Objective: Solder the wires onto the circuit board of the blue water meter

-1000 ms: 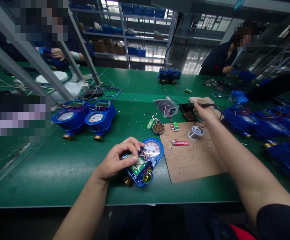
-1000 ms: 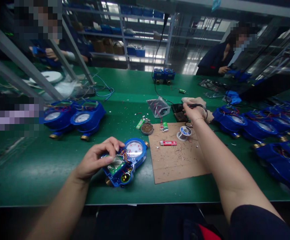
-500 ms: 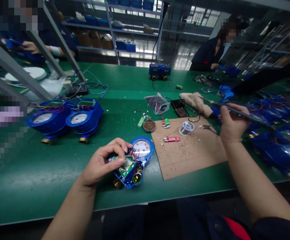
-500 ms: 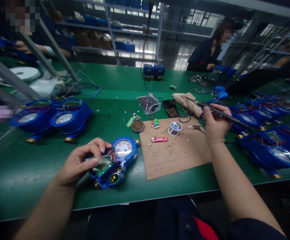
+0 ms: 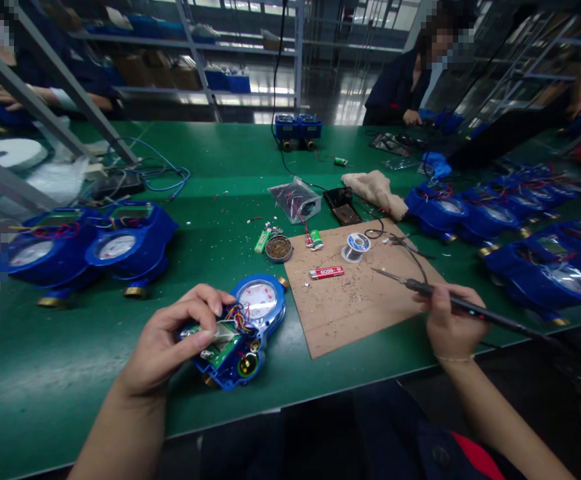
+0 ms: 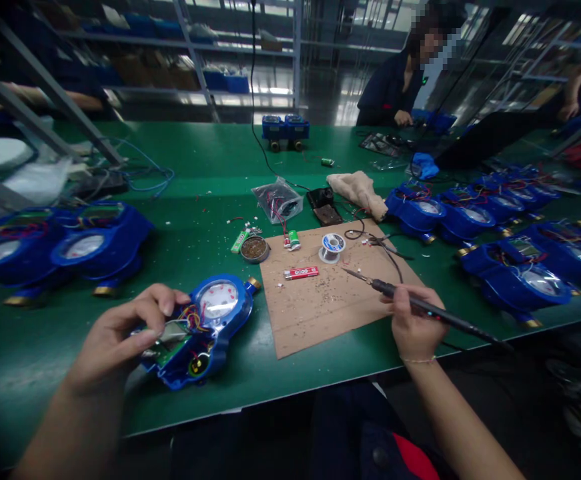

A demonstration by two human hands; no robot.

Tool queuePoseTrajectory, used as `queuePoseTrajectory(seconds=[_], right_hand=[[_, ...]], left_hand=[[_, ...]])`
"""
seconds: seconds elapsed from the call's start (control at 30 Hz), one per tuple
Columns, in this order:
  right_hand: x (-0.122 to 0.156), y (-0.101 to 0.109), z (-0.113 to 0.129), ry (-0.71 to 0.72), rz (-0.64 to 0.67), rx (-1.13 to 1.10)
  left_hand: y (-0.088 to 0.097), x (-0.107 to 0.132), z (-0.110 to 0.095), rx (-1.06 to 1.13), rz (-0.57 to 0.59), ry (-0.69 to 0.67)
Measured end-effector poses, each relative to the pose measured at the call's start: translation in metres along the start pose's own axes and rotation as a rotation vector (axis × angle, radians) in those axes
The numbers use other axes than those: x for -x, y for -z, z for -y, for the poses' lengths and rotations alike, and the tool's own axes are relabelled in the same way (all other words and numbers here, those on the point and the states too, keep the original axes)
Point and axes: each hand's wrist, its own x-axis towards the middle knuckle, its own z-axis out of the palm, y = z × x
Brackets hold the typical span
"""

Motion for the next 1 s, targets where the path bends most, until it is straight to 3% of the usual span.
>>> queuePoseTrajectory(seconds=[0.13, 0.2, 0.33, 0.53, 0.67, 0.77, 0.87, 0.93, 1.0], right_hand=[[0.002, -0.026, -0.001, -0.436, -0.164, -0.312], [0.002, -0.031, -0.003, -0.526, -0.163, -0.348], [0.000, -0.033, -0.007, -0.575, -0.130, -0.355], [0.002, -0.034, -0.012, -0.535, -0.107, -0.319], [0.009, -0.035, -0.002, -0.517, -0.110, -0.347], [0.015, -0.042, 0.016, -0.382, -0.062, -0.388], [0.021, -0.057, 0.042, -0.144, 0.009, -0.396], [0.024, -0.069, 0.064, -0.037, -0.007, -0.383], [0.028, -0.081, 0.087, -0.017, -0.055, -0.362]], left_hand=[[-0.001, 0.001, 0.001, -0.002, -0.023, 0.013], [-0.001, 0.002, 0.001, 0.009, -0.026, 0.021], [0.000, 0.002, 0.001, 0.001, -0.015, 0.007], [0.001, 0.001, 0.003, 0.005, -0.008, 0.001], [0.000, 0.002, 0.000, 0.010, -0.027, -0.025], [0.000, 0.001, -0.005, 0.075, -0.032, -0.046], [0.002, 0.001, -0.008, 0.110, -0.030, -0.060], [0.004, 0.001, -0.009, 0.112, -0.018, -0.066], [0.007, 0.001, -0.011, 0.121, 0.000, -0.066]])
